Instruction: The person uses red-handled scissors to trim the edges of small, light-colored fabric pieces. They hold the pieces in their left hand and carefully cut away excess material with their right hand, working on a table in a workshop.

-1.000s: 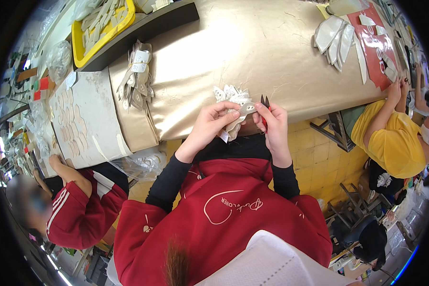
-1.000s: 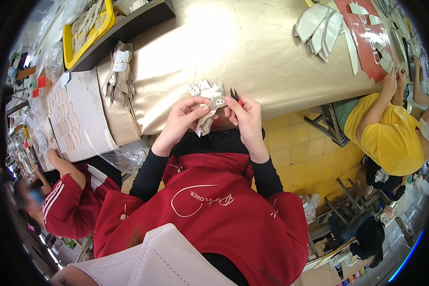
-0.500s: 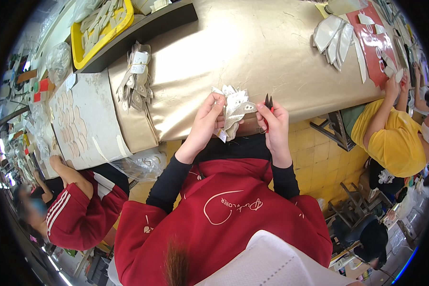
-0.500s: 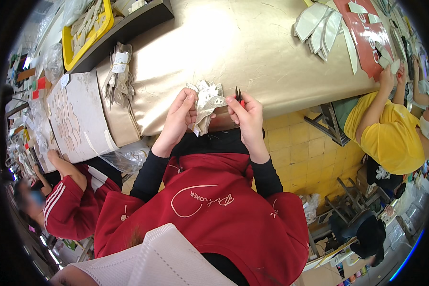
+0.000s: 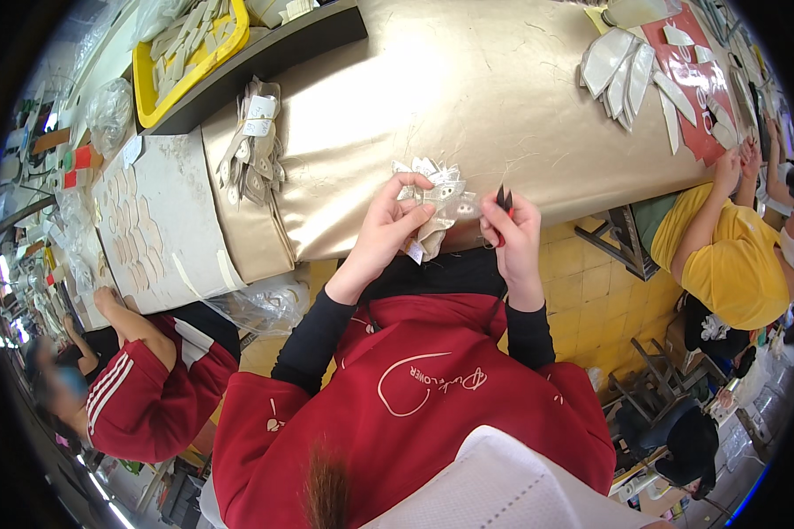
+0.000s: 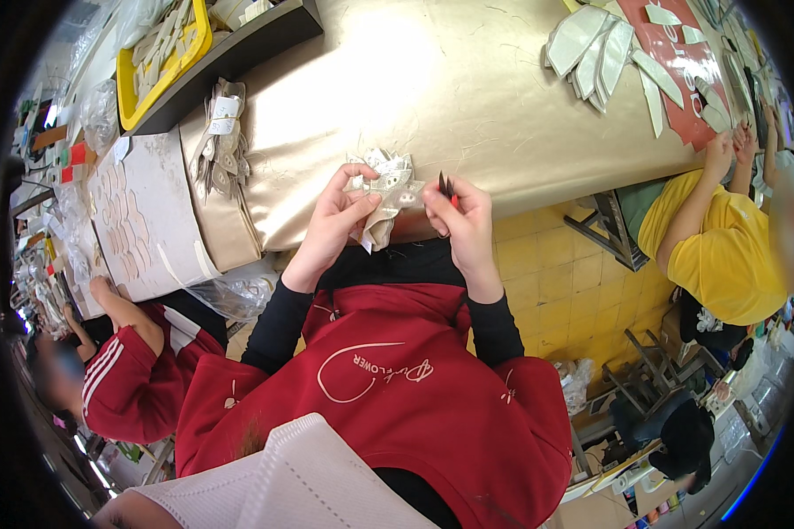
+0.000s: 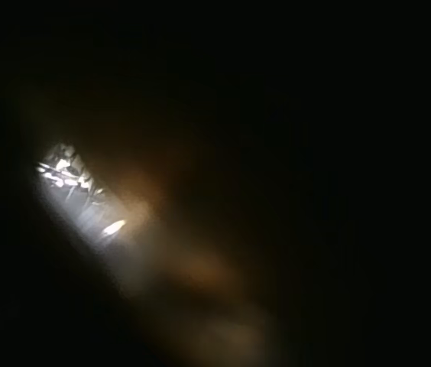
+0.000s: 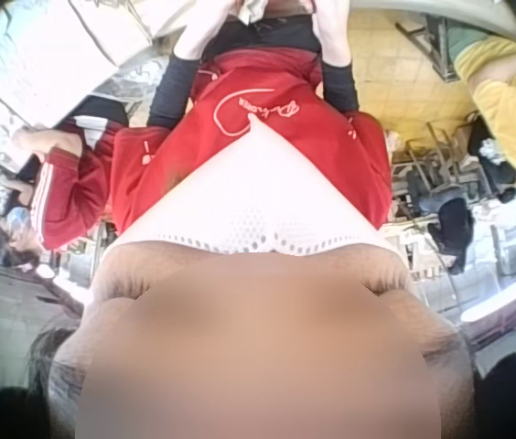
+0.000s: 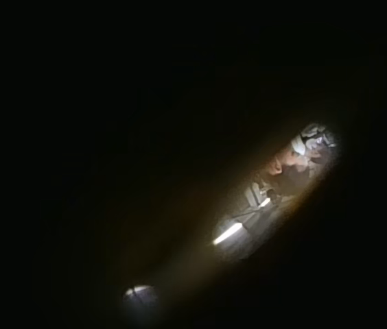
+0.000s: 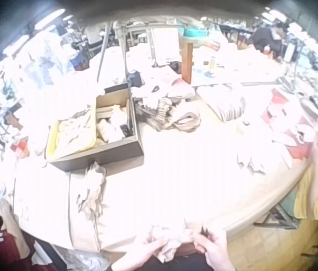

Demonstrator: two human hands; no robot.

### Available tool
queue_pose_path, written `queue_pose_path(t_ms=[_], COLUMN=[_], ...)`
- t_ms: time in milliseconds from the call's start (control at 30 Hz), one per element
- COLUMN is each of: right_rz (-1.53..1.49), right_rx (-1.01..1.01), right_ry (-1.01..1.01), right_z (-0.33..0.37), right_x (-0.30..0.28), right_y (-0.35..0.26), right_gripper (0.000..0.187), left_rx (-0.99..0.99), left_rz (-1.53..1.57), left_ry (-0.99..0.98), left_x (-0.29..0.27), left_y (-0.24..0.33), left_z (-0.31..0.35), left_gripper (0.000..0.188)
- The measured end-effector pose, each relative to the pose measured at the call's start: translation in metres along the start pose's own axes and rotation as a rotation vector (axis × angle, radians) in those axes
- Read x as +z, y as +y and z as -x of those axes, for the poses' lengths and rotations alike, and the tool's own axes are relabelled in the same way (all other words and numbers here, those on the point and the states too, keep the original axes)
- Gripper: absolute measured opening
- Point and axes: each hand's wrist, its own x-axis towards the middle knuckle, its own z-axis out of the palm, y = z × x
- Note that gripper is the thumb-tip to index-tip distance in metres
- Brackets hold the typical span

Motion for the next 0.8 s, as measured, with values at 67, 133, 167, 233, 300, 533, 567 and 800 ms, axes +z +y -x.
queue_pose_path(t_ms=[67, 133, 167, 233, 300, 533, 567, 800], right_rz=[0.209, 0.323, 0.417, 0.466, 0.424, 0.168, 0.205, 0.736], right_rx=[-0.158, -0.296, -0.294, -0.225, -0.232, -0.173, -0.178, -0.588], right_ry=[-0.214, -0.399, -0.524, -0.680, -0.800, -0.189, -0.076, -0.005], right_z=[0.004, 0.007, 0.007, 0.008, 0.006, 0.009, 0.007, -0.001], right_x=[-0.004, -0.004, -0.006, -0.002, -0.002, -0.002, -0.003, -0.005], right_y=[-0.008, -0.014, -0.019, -0.021, -0.023, -0.008, -0.006, -0.010], right_gripper=[0.007, 0.006, 0.007, 0.010, 0.017, 0.034, 0.035, 0.028], left_rx=[-0.008, -0.004, 0.000, 0.009, 0.012, 0.091, 0.099, 0.138], left_rz=[-0.005, 0.019, 0.004, -0.028, -0.008, -0.027, -0.036, -0.058], left_ry=[-0.004, 0.011, 0.010, 0.006, 0.007, 0.007, 0.005, 0.011], left_x=[0.001, 0.004, 0.005, 0.006, 0.008, 0.011, 0.011, 0.012], left_y=[0.002, 0.003, 0.004, 0.005, 0.005, 0.000, -0.001, -0.005], left_z=[0.000, 0.001, 0.001, 0.001, 0.003, 0.004, 0.004, 0.004], left_gripper=[0.026, 0.026, 0.026, 0.027, 0.029, 0.040, 0.041, 0.045])
